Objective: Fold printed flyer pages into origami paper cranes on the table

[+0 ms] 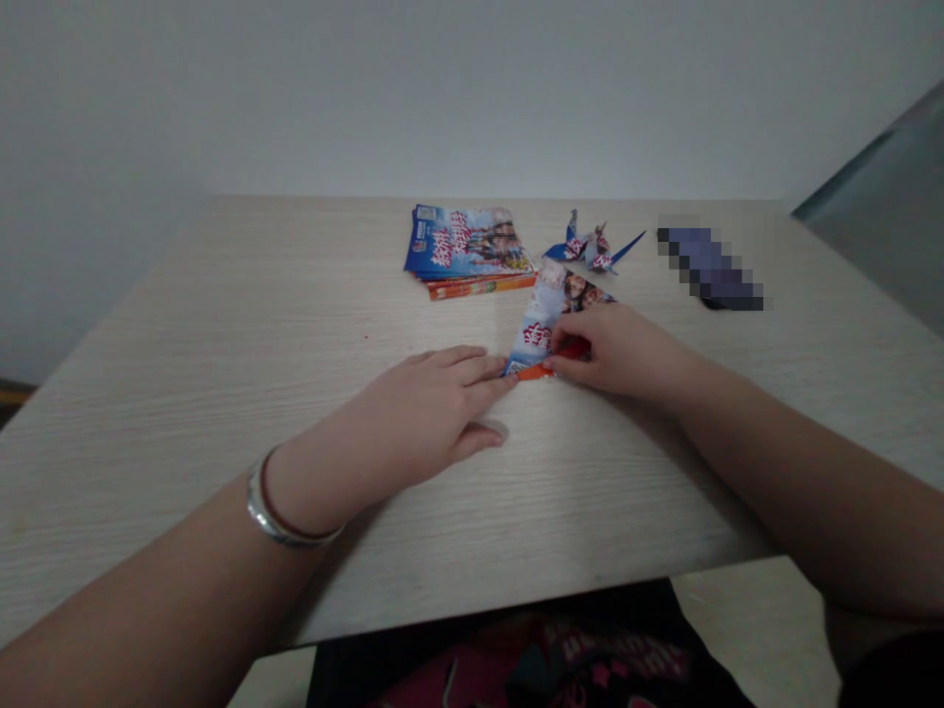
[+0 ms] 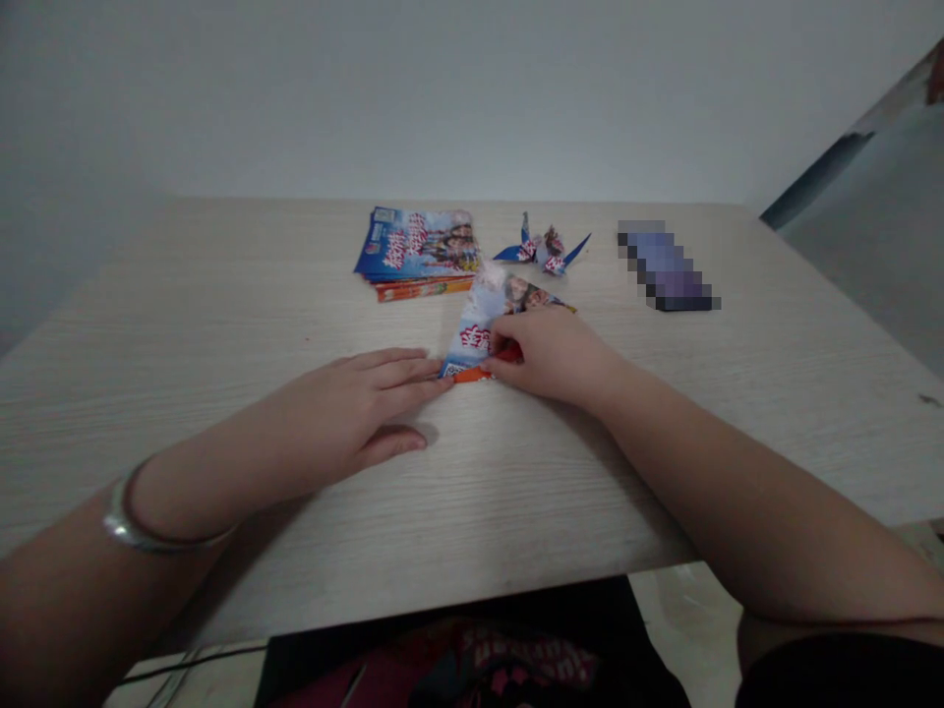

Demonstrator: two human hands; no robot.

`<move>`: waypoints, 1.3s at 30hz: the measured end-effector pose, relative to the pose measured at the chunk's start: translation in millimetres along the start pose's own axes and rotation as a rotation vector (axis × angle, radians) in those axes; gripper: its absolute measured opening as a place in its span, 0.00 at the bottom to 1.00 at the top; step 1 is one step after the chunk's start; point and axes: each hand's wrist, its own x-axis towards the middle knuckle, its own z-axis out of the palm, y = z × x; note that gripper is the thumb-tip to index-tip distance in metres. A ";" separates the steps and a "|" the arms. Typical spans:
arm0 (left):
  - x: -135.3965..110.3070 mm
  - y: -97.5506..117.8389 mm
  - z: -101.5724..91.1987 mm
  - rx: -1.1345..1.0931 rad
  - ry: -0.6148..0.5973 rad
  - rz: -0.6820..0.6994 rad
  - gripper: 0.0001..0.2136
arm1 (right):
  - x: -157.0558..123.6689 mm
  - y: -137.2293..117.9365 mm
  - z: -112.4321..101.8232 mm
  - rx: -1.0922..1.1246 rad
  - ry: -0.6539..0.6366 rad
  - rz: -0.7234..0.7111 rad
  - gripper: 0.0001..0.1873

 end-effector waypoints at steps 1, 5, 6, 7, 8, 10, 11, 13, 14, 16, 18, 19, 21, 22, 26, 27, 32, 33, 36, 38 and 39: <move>0.3 0.1 0.2 -0.008 0.001 0.000 0.25 | 0.2 0.3 1.4 0.021 0.003 0.017 0.10; 1.7 2.0 -0.6 -0.042 -0.006 -0.023 0.26 | 0.8 -0.2 4.0 0.057 0.008 0.034 0.11; 1.8 2.7 -1.2 -0.049 -0.008 -0.032 0.26 | 0.9 -0.2 3.6 0.057 0.007 0.031 0.11; 1.9 3.2 -1.8 -0.055 -0.010 -0.041 0.26 | 1.1 0.2 2.9 0.054 0.005 0.023 0.12; 1.8 3.6 -2.2 -0.059 -0.012 -0.046 0.26 | 1.3 1.0 1.9 0.042 -0.003 0.010 0.12; 1.4 3.7 -2.6 -0.062 -0.015 -0.047 0.26 | 1.8 3.5 -0.4 -0.008 -0.030 -0.032 0.13; 1.2 3.5 -2.5 -0.063 -0.014 -0.044 0.26 | 2.2 5.1 -1.4 -0.037 -0.046 -0.056 0.12; 0.7 2.7 -1.7 -0.066 -0.008 -0.036 0.25 | 3.3 8.1 -2.9 -0.074 -0.076 -0.081 0.12; 0.6 2.4 -1.1 -0.068 -0.001 -0.035 0.25 | 3.9 9.1 -3.4 -0.077 -0.085 -0.079 0.12; 0.8 2.4 0.1 -0.069 0.021 -0.040 0.25 | 5.2 9.5 -4.0 -0.062 -0.097 -0.060 0.12; 1.4 3.4 1.1 -0.056 0.045 -0.054 0.25 | 6.2 8.1 -4.6 -0.056 -0.100 -0.042 0.12; 1.8 4.1 1.5 -0.044 0.054 -0.061 0.26 | 6.6 7.0 -4.9 -0.059 -0.100 -0.037 0.12; 2.6 5.6 2.0 -0.016 0.059 -0.068 0.25 | 7.3 5.1 -5.3 -0.067 -0.100 -0.031 0.12; 2.8 6.2 2.3 -0.005 0.059 -0.068 0.25 | 7.6 4.4 -5.4 -0.071 -0.098 -0.029 0.12; 2.7 6.3 3.8 0.009 0.063 -0.067 0.25 | 8.7 2.8 -5.7 -0.099 -0.095 -0.027 0.13; 2.4 6.1 4.3 0.011 0.068 -0.065 0.26 | 9.0 2.4 -5.9 -0.107 -0.099 -0.025 0.13; 2.2 5.7 4.6 0.025 0.065 -0.056 0.26 | 10.3 0.6 -7.5 -0.108 -0.124 -0.007 0.14; 2.3 5.9 4.3 0.030 0.062 -0.053 0.26 | 10.3 0.4 -7.7 -0.106 -0.124 -0.001 0.13; 2.9 7.0 3.2 0.049 0.052 -0.049 0.25 | 10.2 -0.2 -8.1 -0.107 -0.127 0.006 0.13; 3.0 7.3 3.0 0.061 0.044 -0.052 0.25 | 10.0 -0.7 -8.4 -0.110 -0.128 0.002 0.13; 2.9 7.3 3.1 0.066 0.044 -0.054 0.26 | 9.9 -1.0 -8.5 -0.108 -0.129 0.000 0.13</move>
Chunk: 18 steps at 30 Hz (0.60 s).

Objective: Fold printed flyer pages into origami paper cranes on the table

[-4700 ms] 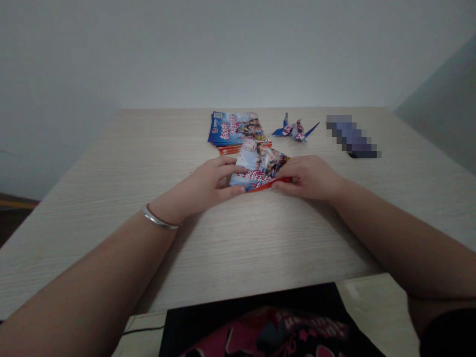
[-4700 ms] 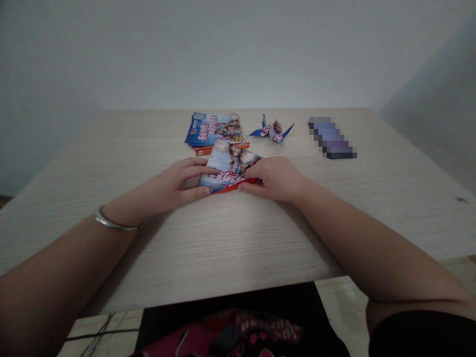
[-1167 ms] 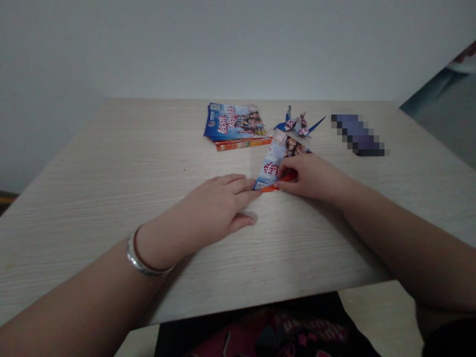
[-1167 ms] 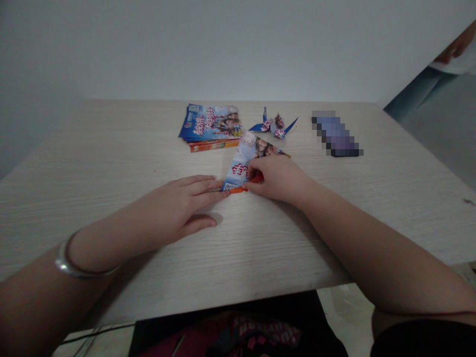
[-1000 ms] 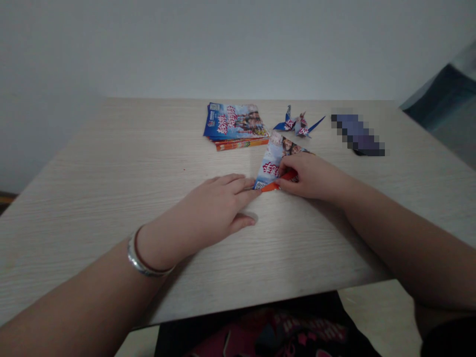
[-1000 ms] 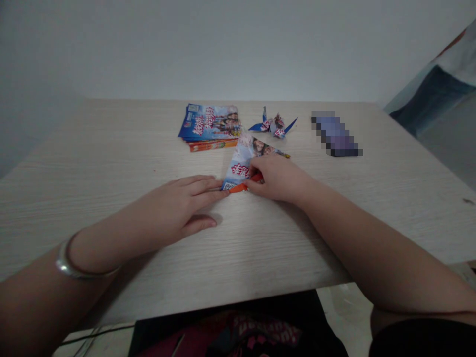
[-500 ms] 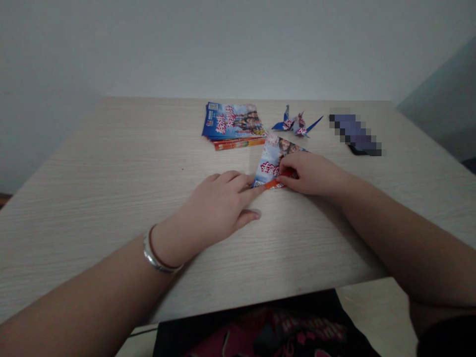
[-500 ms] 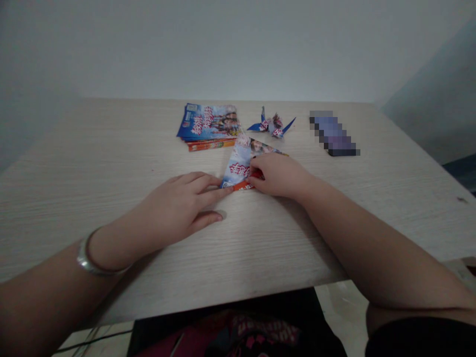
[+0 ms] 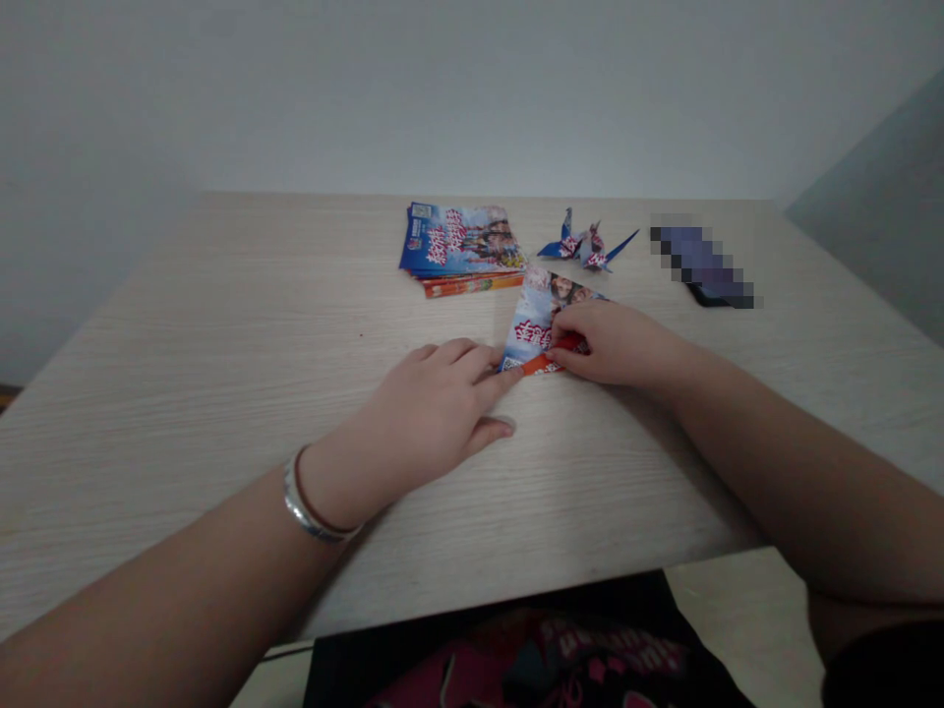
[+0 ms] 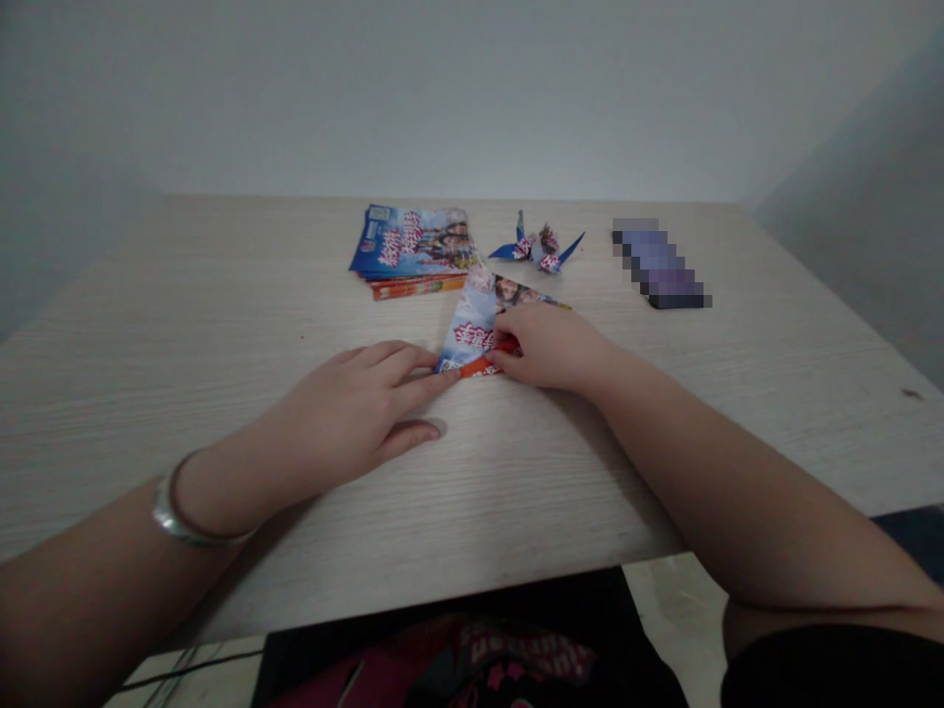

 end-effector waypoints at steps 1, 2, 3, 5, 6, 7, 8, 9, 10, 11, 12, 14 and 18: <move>-0.1 -0.1 0.3 0.003 0.002 -0.001 0.26 | -0.1 -0.2 -0.1 0.002 -0.002 0.000 0.13; -0.2 -0.4 0.7 0.004 0.005 0.000 0.26 | -0.1 -0.4 -0.1 0.004 -0.006 -0.001 0.13; -0.3 -0.6 1.1 0.004 0.007 0.001 0.26 | -0.1 -0.4 -0.1 0.007 -0.010 -0.002 0.13; -0.5 -1.0 1.7 0.004 0.007 0.004 0.26 | 0.1 -0.1 0.4 0.013 -0.009 -0.006 0.12; -0.6 -1.0 1.7 0.005 0.007 0.006 0.26 | 0.3 0.3 0.7 0.016 -0.006 -0.010 0.12; -0.7 -0.9 1.6 0.007 0.008 0.007 0.26 | 0.4 0.6 1.0 0.017 -0.003 -0.013 0.12; -0.7 -0.6 1.3 0.010 0.008 0.006 0.26 | 0.6 0.9 1.2 0.018 -0.002 -0.016 0.12; -0.6 -0.3 1.0 0.012 0.007 0.004 0.26 | 0.7 1.0 1.3 0.018 -0.003 -0.016 0.12; -0.6 0.1 0.6 0.012 0.005 0.002 0.26 | 0.8 1.0 1.4 0.017 -0.006 -0.016 0.12; -0.4 0.5 0.3 0.013 0.003 -0.002 0.26 | 0.9 1.0 1.4 0.013 -0.007 -0.014 0.12; -0.3 0.9 0.1 0.014 0.000 -0.007 0.25 | 1.0 0.8 1.4 0.010 -0.007 -0.012 0.12; 0.1 1.4 -0.3 0.013 -0.009 -0.013 0.25 | 1.2 0.7 1.6 0.010 -0.006 -0.009 0.12; 0.6 0.7 -3.1 0.000 -0.054 -0.017 0.25 | 1.9 3.4 3.9 0.031 -0.003 -0.017 0.12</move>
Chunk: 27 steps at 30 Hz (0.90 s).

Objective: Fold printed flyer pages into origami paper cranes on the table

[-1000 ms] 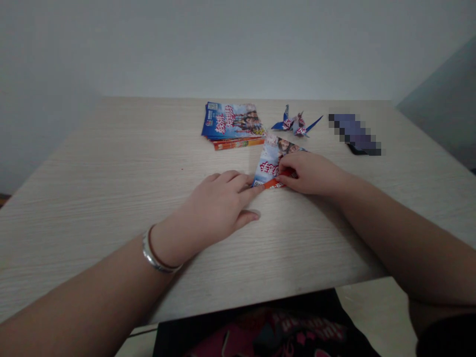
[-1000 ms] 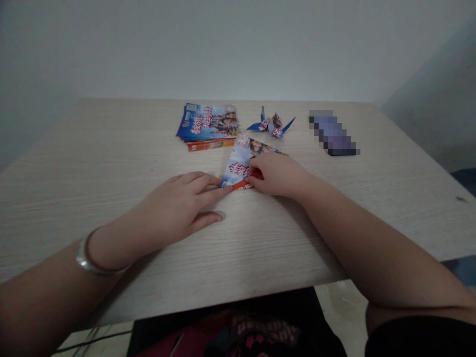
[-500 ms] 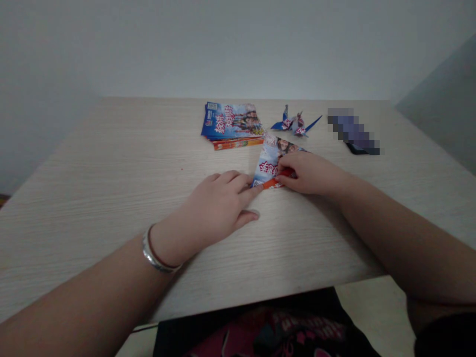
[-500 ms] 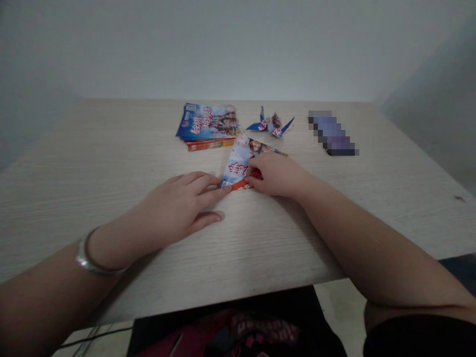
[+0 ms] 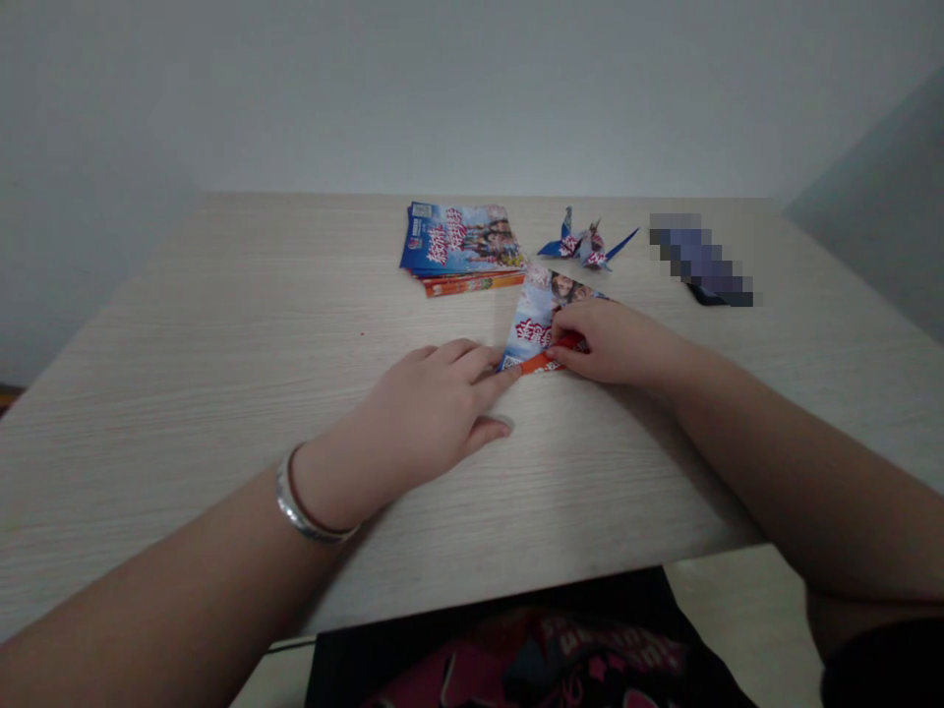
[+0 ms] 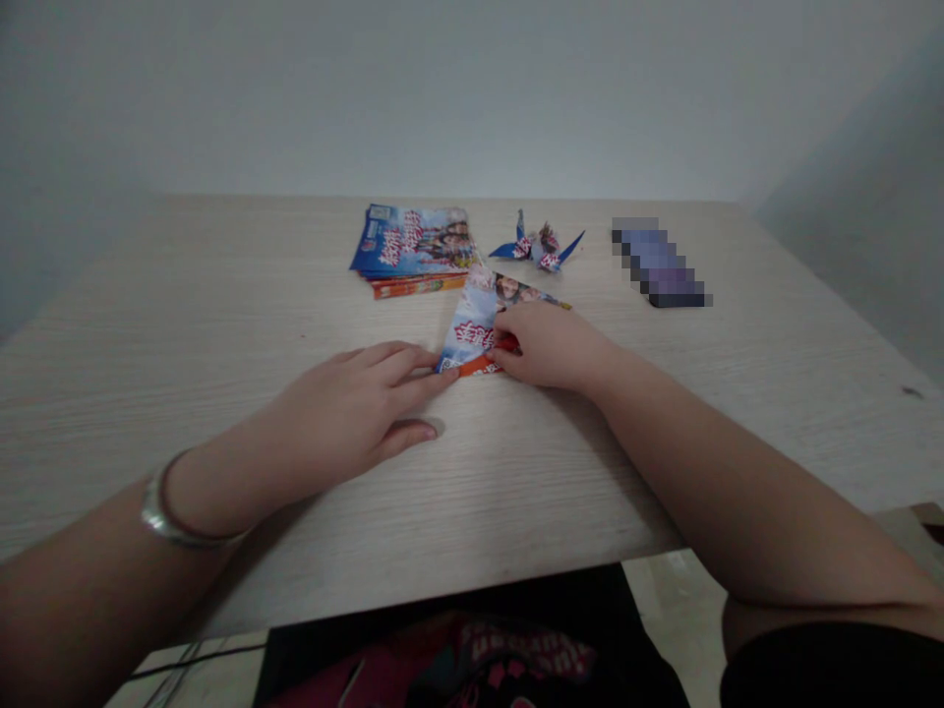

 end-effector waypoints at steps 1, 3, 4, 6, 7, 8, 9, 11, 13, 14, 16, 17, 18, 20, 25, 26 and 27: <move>-0.1 -0.5 -1.5 -0.005 -0.015 -0.006 0.25 | -0.1 1.4 0.8 0.001 0.004 -0.003 0.12; -0.5 -1.9 -5.1 -0.015 -0.045 -0.028 0.25 | -0.7 4.4 2.1 -0.004 0.013 -0.005 0.12; -0.8 -2.8 -7.0 -0.016 -0.056 -0.040 0.24 | -1.3 5.9 2.5 -0.010 0.019 -0.006 0.13; -1.4 -4.7 -10.4 -0.012 -0.063 -0.055 0.22 | -2.7 8.4 3.0 -0.018 0.023 -0.012 0.13; -1.7 -5.6 -11.7 -0.011 -0.059 -0.055 0.21 | -3.4 9.2 3.2 -0.018 0.023 -0.016 0.14; -1.8 -6.4 -12.8 -0.010 -0.050 -0.053 0.20 | -4.1 9.8 3.2 -0.014 0.024 -0.019 0.14; -1.8 -6.9 -13.6 -0.012 -0.042 -0.052 0.19 | -4.6 10.0 3.3 -0.007 0.027 -0.020 0.13; -1.2 -7.1 -14.4 -0.026 -0.032 -0.067 0.18 | -5.3 9.3 3.5 0.007 0.031 -0.020 0.13; -0.1 -6.3 -14.0 -0.042 -0.011 -0.097 0.17 | -5.5 7.3 3.7 0.009 0.032 -0.021 0.13; 0.5 -5.8 -13.1 -0.051 0.005 -0.100 0.18 | -5.5 6.0 3.6 0.006 0.031 -0.020 0.13; 1.6 -5.1 -9.7 -0.073 0.043 -0.076 0.18 | -5.6 3.2 3.1 0.000 0.027 -0.016 0.13; 1.9 -5.1 -7.4 -0.087 0.058 -0.052 0.19 | -5.7 1.9 2.7 -0.003 0.028 -0.013 0.13; 2.0 -5.3 -4.9 -0.102 0.069 -0.028 0.19 | -5.9 1.0 2.2 -0.007 0.029 -0.011 0.14; 1.7 -6.2 -0.1 -0.131 0.085 0.004 0.18 | -6.6 -0.1 1.5 -0.007 0.030 -0.018 0.14; -1.4 -8.3 4.5 -0.105 0.098 0.038 0.19 | -6.5 0.4 2.8 0.003 0.037 -0.021 0.16; -2.1 -8.2 4.3 -0.081 0.090 0.039 0.19 | -6.0 0.5 3.4 -0.001 0.038 -0.013 0.16; -2.6 -8.0 4.1 -0.056 0.080 0.038 0.19 | -5.3 0.5 3.9 -0.004 0.039 -0.006 0.17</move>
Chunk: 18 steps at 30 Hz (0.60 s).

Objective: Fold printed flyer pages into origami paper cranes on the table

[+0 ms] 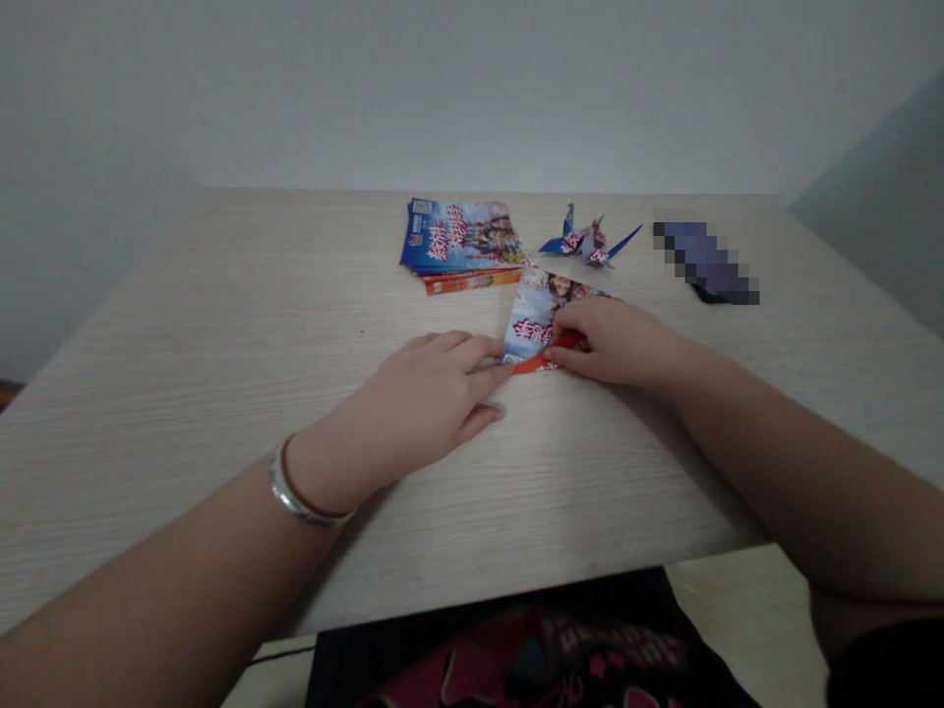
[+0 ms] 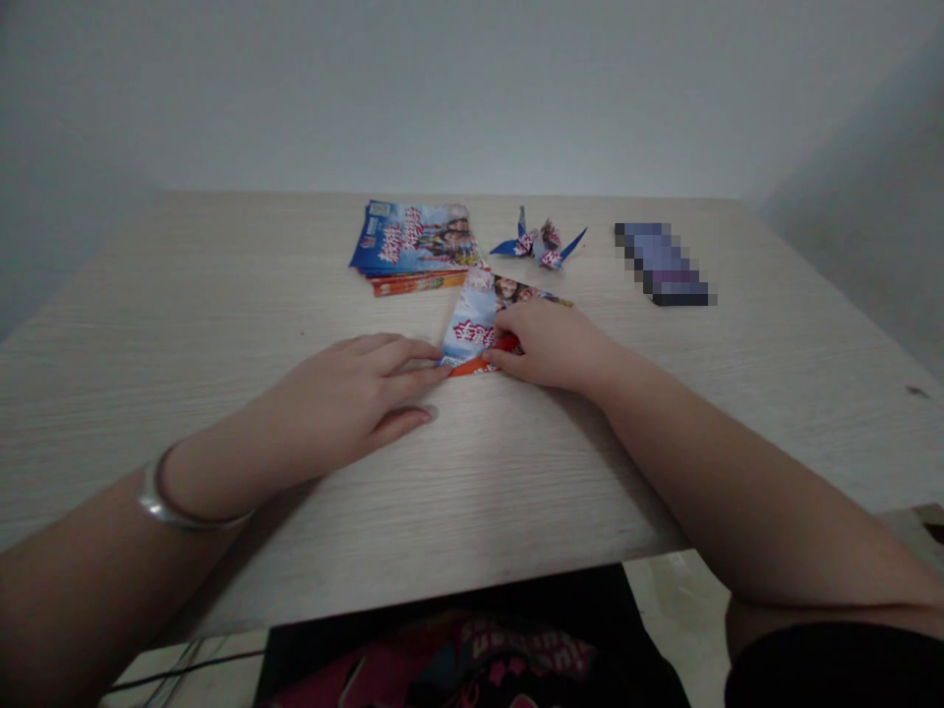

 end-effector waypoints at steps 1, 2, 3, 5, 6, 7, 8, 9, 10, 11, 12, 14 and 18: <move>-0.4 0.4 -0.3 0.022 -0.008 0.001 0.19 | 0.8 -0.1 0.4 -0.001 0.001 0.007 0.17; -0.6 1.0 -0.5 0.042 -0.015 0.002 0.20 | 1.6 -0.2 0.5 0.002 0.001 0.012 0.17; -0.7 1.7 -0.8 0.059 -0.022 0.006 0.20 | 2.4 -0.3 0.4 0.006 -0.001 0.013 0.17; -0.5 3.3 -1.3 0.087 -0.037 0.011 0.22 | 3.8 -0.6 -0.3 0.012 -0.010 0.005 0.17; -0.4 4.0 -1.6 0.099 -0.046 0.013 0.22 | 4.4 -0.8 -0.6 0.011 -0.015 0.001 0.16; -0.2 4.6 -1.8 0.107 -0.055 0.012 0.23 | 4.9 -1.0 -1.0 0.006 -0.017 0.001 0.16; -0.1 5.1 -2.1 0.113 -0.064 0.010 0.24 | 5.2 -1.1 -1.1 0.001 -0.018 0.002 0.16; 0.0 5.5 -2.3 0.116 -0.070 0.008 0.24 | 5.5 -1.2 -1.1 -0.004 -0.017 0.003 0.16; 0.0 5.7 -2.5 0.117 -0.075 0.004 0.25 | 5.6 -1.3 -1.0 -0.006 -0.016 0.002 0.16; 0.0 5.8 -2.7 0.116 -0.079 0.002 0.26 | 5.7 -1.4 -0.7 -0.009 -0.014 0.000 0.16; -0.1 5.9 -2.9 0.114 -0.082 -0.001 0.26 | 5.7 -1.5 -0.3 -0.012 -0.011 -0.002 0.16; -0.2 6.1 -3.4 0.110 -0.081 -0.003 0.27 | 5.7 -1.9 0.2 -0.022 -0.005 -0.005 0.16; 0.2 6.7 -4.4 0.115 -0.087 -0.007 0.26 | 6.1 -3.5 -0.1 -0.036 -0.008 -0.001 0.16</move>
